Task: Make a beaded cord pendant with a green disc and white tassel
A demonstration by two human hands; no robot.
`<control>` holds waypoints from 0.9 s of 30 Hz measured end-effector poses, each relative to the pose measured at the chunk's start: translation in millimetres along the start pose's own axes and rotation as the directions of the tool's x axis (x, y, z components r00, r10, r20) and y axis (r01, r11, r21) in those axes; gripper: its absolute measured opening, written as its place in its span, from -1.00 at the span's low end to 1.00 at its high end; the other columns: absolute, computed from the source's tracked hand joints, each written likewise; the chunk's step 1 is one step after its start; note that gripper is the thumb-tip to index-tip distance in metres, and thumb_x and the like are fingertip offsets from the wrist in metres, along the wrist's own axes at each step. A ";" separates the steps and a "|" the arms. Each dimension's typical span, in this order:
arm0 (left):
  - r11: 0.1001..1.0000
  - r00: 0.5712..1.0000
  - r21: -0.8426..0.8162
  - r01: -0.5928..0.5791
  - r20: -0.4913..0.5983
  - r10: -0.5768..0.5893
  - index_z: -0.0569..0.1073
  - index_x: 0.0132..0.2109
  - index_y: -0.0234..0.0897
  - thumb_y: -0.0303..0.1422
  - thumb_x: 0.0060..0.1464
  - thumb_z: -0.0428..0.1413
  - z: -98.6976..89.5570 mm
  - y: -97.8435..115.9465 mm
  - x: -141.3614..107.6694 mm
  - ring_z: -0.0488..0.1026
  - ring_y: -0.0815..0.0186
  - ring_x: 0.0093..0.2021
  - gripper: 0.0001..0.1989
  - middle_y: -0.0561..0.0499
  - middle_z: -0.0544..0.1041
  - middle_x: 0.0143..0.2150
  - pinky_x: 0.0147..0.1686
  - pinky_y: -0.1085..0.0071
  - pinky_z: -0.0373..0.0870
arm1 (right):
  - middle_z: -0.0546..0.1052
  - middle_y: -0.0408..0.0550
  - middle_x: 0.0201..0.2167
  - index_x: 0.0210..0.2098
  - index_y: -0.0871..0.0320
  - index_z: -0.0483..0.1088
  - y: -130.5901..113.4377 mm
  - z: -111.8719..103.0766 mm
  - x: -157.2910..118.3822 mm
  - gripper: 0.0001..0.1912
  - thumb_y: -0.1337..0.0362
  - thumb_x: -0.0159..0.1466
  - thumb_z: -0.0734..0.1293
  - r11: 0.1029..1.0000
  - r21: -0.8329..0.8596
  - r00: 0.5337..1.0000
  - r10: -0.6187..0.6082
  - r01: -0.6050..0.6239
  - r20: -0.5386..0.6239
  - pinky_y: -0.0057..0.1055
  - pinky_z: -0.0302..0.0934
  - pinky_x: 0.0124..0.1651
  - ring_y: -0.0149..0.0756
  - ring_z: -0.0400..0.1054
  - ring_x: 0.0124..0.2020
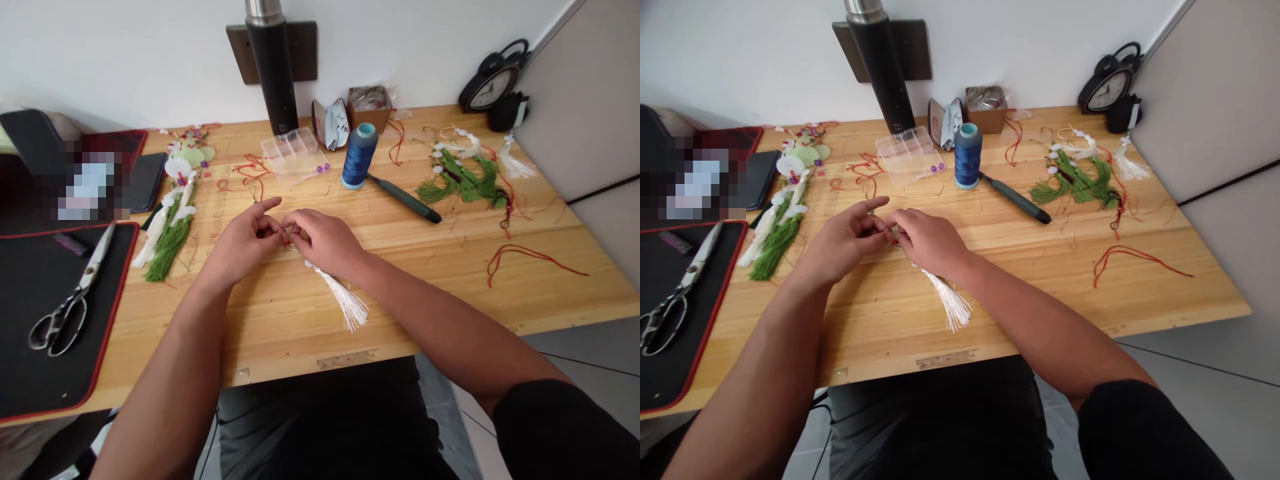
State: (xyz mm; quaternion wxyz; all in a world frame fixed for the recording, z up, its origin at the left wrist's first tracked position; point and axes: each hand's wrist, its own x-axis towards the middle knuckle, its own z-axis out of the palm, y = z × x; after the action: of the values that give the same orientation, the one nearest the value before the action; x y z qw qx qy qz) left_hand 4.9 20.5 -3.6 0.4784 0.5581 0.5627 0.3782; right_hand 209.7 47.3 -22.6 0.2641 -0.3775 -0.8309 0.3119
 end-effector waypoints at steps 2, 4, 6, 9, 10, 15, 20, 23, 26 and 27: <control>1.000 1.000 -0.011 -0.003 0.007 0.003 0.43 0.42 -0.30 -0.26 0.00 0.39 -0.2 -1.3 0.5 0.64 0.18 -0.22 -0.16 0.05 0.64 -0.31 -0.03 0.17 0.55 | 0.66 -0.06 0.00 0.04 0.02 0.49 -0.3 0.0 0.0 -0.79 0.39 0.50 0.30 0.999 -0.028 1.000 -0.017 0.017 0.009 -0.29 0.24 -0.05 -0.16 0.53 -0.03; 1.000 1.000 -0.012 -0.005 0.013 0.005 0.43 0.43 -0.30 -0.26 0.00 0.40 -0.5 -2.4 0.8 0.63 0.18 -0.22 -0.15 0.05 0.64 -0.31 -0.03 0.17 0.54 | 0.66 -0.04 0.00 0.05 0.04 0.50 -0.2 0.1 0.2 -0.79 0.39 0.51 0.30 0.999 -0.036 1.000 -0.021 0.021 0.007 -0.29 0.24 -0.05 -0.16 0.53 -0.03; 1.000 1.000 -0.007 -0.005 0.018 0.005 0.42 0.44 -0.30 -0.27 0.00 0.40 -0.6 -2.8 0.9 0.63 0.18 -0.21 -0.15 0.05 0.64 -0.31 -0.03 0.18 0.54 | 0.66 -0.02 0.00 0.03 0.06 0.52 0.4 0.3 0.6 -0.80 0.39 0.50 0.31 0.999 -0.029 1.000 -0.019 0.019 0.002 -0.28 0.23 -0.05 -0.15 0.53 -0.03; 1.000 1.000 0.007 -0.004 0.031 0.004 0.39 0.46 -0.32 -0.24 0.03 0.40 -0.7 -1.7 0.4 0.63 0.18 -0.20 -0.13 0.04 0.65 -0.30 -0.01 0.17 0.53 | 0.68 0.00 -0.03 -0.02 0.09 0.55 1.4 0.5 1.7 -0.83 0.39 0.48 0.33 1.000 -0.010 1.000 -0.003 0.003 -0.011 -0.28 0.22 -0.06 -0.15 0.53 -0.05; 1.000 0.999 0.015 -0.003 0.036 0.002 0.38 0.47 -0.33 -0.23 0.03 0.39 -0.7 -0.9 0.1 0.63 0.17 -0.20 -0.12 0.04 0.65 -0.30 -0.01 0.17 0.53 | 0.68 -0.01 -0.05 -0.04 0.10 0.56 1.7 0.5 2.1 -0.85 0.38 0.48 0.34 1.000 -0.005 1.000 0.007 -0.007 -0.016 -0.29 0.22 -0.08 -0.16 0.53 -0.08; 0.999 0.999 0.046 -0.002 0.039 0.000 0.35 0.49 -0.38 -0.20 0.06 0.39 -1.1 2.4 -1.1 0.61 0.17 -0.19 -0.10 0.00 0.66 -0.26 -0.05 0.19 0.50 | 0.69 -0.05 -0.15 -0.14 0.11 0.58 2.4 0.3 3.4 -0.90 0.32 0.48 0.38 0.998 0.031 0.998 0.050 -0.049 -0.026 -0.30 0.19 -0.13 -0.23 0.48 -0.21; 0.998 0.999 0.052 -0.041 0.009 0.040 0.40 0.45 -0.35 -0.23 0.11 0.38 -2.2 -0.6 0.0 0.60 0.19 -0.20 -0.19 -0.02 0.67 -0.24 -0.08 0.21 0.50 | 0.68 -0.11 -0.25 -0.20 0.11 0.59 2.1 -1.7 3.5 -0.91 0.33 0.45 0.41 0.984 0.150 0.995 0.100 -0.097 -0.008 -0.34 0.18 -0.18 -0.29 0.45 -0.29; 0.997 0.998 0.055 -0.058 -0.007 0.058 0.42 0.43 -0.34 -0.24 0.13 0.37 -3.0 -3.4 1.1 0.58 0.21 -0.21 -0.24 -0.04 0.66 -0.22 -0.13 0.24 0.49 | 0.67 -0.14 -0.30 -0.21 0.11 0.59 2.5 -3.1 3.2 -0.91 0.32 0.44 0.42 0.969 0.207 0.991 0.130 -0.132 0.021 -0.35 0.16 -0.21 -0.31 0.43 -0.32; 0.996 0.998 0.070 -0.064 -0.014 0.065 0.43 0.42 -0.30 -0.25 0.15 0.36 -3.9 -4.7 1.7 0.58 0.21 -0.20 -0.26 -0.04 0.66 -0.21 -0.12 0.24 0.51 | 0.66 -0.14 -0.32 -0.21 0.12 0.60 4.4 -3.0 3.4 -0.90 0.28 0.45 0.42 0.954 0.255 0.987 0.154 -0.160 0.042 -0.35 0.16 -0.21 -0.32 0.43 -0.32; 0.995 0.998 0.075 -0.064 -0.016 0.065 0.43 0.42 -0.29 -0.25 0.15 0.36 -4.1 -4.9 1.9 0.59 0.21 -0.20 -0.27 -0.04 0.66 -0.21 -0.11 0.24 0.51 | 0.65 -0.14 -0.32 -0.21 0.12 0.60 5.4 -2.6 3.5 -0.89 0.27 0.45 0.42 0.949 0.271 0.987 0.156 -0.163 0.046 -0.35 0.17 -0.21 -0.32 0.43 -0.32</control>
State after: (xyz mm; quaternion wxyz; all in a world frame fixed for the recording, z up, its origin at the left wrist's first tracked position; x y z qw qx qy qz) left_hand -0.2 22.4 -7.4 0.4395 0.5898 0.5625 0.3774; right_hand 211.9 53.7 -24.0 0.2775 -0.3995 -0.7497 0.4487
